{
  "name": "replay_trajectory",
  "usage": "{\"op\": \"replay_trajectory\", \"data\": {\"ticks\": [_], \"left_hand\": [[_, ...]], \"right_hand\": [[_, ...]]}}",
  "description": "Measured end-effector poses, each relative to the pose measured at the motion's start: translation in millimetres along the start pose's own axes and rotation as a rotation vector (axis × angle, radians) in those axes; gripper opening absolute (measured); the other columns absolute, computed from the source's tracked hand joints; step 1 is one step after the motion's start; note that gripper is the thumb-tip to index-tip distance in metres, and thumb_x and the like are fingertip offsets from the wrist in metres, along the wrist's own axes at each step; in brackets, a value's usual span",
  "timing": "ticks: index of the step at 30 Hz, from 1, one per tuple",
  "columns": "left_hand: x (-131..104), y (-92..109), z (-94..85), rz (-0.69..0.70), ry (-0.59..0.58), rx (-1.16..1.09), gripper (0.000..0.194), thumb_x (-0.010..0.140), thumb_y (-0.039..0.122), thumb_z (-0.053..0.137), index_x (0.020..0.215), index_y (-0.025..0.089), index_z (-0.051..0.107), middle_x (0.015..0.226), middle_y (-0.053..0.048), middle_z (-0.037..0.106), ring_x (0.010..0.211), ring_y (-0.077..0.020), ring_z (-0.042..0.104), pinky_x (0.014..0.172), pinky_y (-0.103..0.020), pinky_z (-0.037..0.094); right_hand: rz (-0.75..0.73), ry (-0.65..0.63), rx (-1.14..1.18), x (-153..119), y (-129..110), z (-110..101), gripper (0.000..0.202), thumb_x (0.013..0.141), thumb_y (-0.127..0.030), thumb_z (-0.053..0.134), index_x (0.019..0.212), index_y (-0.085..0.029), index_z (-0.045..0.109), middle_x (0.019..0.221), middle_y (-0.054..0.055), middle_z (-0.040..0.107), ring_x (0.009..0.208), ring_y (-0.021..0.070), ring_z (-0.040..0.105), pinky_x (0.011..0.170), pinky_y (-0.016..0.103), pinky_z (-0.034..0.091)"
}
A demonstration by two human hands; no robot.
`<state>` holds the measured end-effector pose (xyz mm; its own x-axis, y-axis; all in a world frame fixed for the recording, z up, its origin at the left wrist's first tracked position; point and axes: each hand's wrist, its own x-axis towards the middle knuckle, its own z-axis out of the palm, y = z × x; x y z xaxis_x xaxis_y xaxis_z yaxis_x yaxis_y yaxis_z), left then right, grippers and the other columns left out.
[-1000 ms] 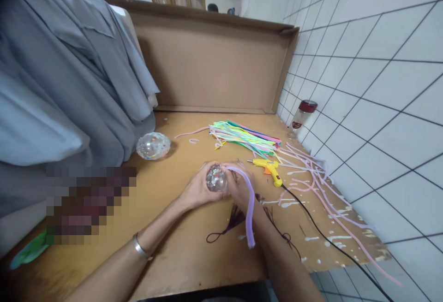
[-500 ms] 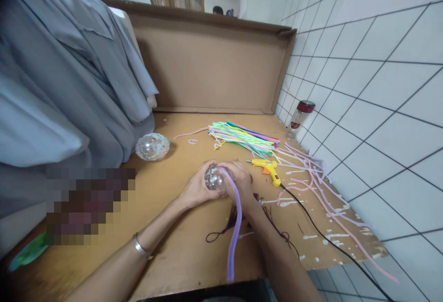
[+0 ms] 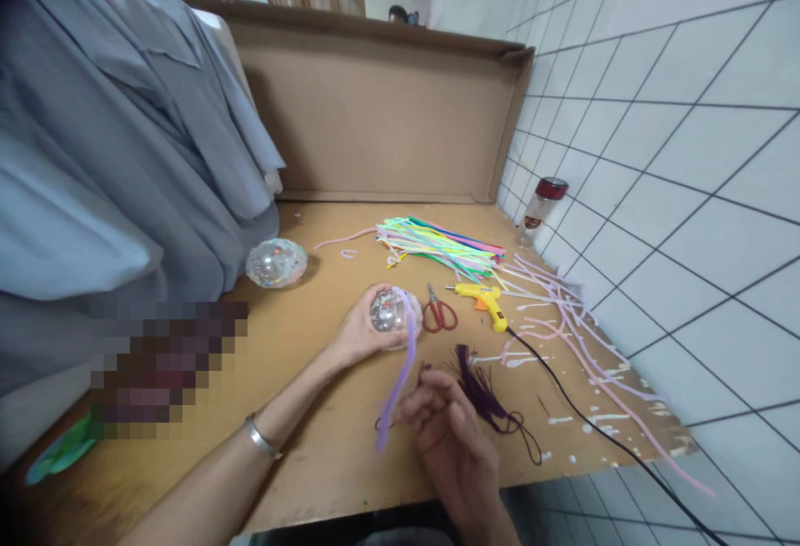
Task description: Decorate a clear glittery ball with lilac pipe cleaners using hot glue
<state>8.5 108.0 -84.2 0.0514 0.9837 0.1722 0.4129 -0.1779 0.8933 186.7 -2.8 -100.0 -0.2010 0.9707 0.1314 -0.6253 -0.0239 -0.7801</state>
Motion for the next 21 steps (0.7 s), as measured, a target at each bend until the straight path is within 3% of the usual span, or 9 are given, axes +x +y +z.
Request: {"op": "replay_trajectory", "data": {"ticks": [5, 11, 17, 21], "left_hand": [[2.5, -4.4, 0.5, -0.005, 0.007, 0.011, 0.081, 0.051, 0.036, 0.086, 0.124, 0.023, 0.051, 0.117, -0.007, 0.065, 0.109, -0.0282, 0.063, 0.098, -0.044, 0.048], [7.5, -18.9, 6.2, 0.013, 0.026, -0.039, 0.084, 0.052, 0.042, 0.086, 0.125, 0.025, 0.049, 0.118, -0.006, 0.065, 0.108, -0.0260, 0.063, 0.098, -0.043, 0.050], [7.7, -7.9, 2.7, -0.046, 0.022, -0.040, 0.082, 0.051, 0.034, 0.086, 0.124, 0.022, 0.051, 0.116, -0.006, 0.065, 0.106, -0.0256, 0.063, 0.097, -0.040, 0.050], [6.8, -5.7, 2.1, -0.068, 0.014, -0.065, 0.082, 0.052, 0.036, 0.085, 0.125, 0.023, 0.050, 0.118, -0.007, 0.065, 0.108, -0.0268, 0.063, 0.099, -0.044, 0.049]], "right_hand": [[0.015, 0.029, 0.075, -11.0, 13.5, -12.3, 0.036, 0.084, -0.047, 0.058, 0.111, -0.026, 0.068, 0.086, 0.008, 0.069, 0.083, 0.0234, 0.064, 0.080, 0.041, 0.052], [-0.046, 0.078, 0.009, 22.8, 6.5, -2.5, 0.027, 0.086, -0.043, 0.058, 0.106, -0.027, 0.067, 0.087, 0.006, 0.071, 0.083, 0.0226, 0.065, 0.080, 0.041, 0.052], [-0.180, 0.071, -0.080, 61.3, -6.0, 10.1, 0.027, 0.084, -0.043, 0.058, 0.103, -0.024, 0.065, 0.082, 0.005, 0.071, 0.078, 0.0212, 0.066, 0.080, 0.039, 0.052], [-0.256, 0.084, -0.179, 53.4, -11.0, 12.3, 0.029, 0.084, -0.044, 0.058, 0.105, -0.025, 0.063, 0.080, 0.004, 0.069, 0.078, 0.0226, 0.065, 0.081, 0.042, 0.051]]}}
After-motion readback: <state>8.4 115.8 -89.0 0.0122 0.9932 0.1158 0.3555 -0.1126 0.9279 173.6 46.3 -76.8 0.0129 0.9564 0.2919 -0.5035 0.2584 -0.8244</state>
